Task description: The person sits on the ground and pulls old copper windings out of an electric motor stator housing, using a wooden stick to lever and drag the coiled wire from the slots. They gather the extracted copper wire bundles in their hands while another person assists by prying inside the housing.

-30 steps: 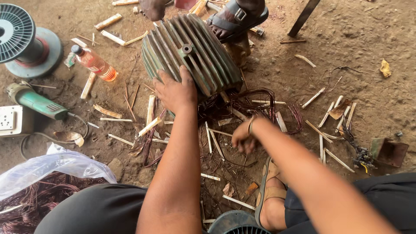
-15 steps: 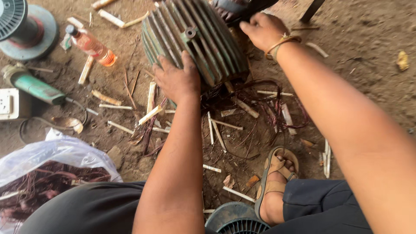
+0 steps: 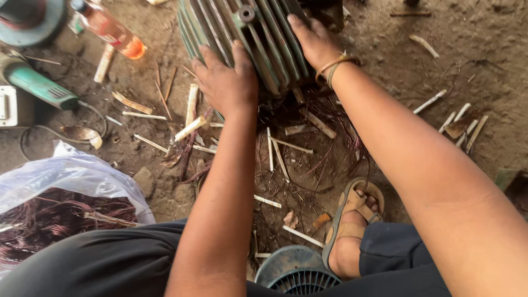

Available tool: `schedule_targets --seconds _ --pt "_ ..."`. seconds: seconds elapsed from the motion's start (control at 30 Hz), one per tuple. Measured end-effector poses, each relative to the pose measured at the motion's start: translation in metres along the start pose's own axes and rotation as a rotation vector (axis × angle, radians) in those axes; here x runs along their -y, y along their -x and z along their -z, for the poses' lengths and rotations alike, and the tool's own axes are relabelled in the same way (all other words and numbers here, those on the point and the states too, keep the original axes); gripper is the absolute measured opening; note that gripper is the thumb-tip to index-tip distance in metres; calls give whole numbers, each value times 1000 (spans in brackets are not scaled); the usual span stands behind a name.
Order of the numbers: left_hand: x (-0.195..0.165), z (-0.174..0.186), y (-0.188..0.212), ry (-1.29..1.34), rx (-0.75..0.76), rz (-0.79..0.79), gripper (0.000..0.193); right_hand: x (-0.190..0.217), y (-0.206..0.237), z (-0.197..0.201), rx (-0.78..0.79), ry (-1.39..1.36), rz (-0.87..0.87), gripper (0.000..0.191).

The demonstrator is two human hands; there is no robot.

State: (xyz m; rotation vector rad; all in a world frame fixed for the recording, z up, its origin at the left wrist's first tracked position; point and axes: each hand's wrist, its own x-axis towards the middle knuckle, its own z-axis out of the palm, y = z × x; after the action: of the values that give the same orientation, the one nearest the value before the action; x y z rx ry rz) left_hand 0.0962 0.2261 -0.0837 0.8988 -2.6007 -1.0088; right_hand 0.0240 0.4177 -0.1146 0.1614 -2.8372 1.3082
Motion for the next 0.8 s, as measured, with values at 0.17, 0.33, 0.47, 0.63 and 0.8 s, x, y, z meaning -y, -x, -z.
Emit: schedule_targets --seconds 0.17,0.33,0.47,0.63,0.8 --pt "3 -3 1 -3 -35 -42 81 1 1 1 121 -4 -333 88" --pt "5 -4 -1 -20 -20 -32 82 4 2 2 85 -40 -225 91" --pt "5 -4 -1 -16 -27 -36 80 3 1 0 100 -12 -287 95" --pt "5 -5 -1 24 -44 -40 80 -2 0 0 58 -13 -190 101" --pt "9 -7 -2 29 -58 -76 78 -13 1 -4 127 91 -295 98"
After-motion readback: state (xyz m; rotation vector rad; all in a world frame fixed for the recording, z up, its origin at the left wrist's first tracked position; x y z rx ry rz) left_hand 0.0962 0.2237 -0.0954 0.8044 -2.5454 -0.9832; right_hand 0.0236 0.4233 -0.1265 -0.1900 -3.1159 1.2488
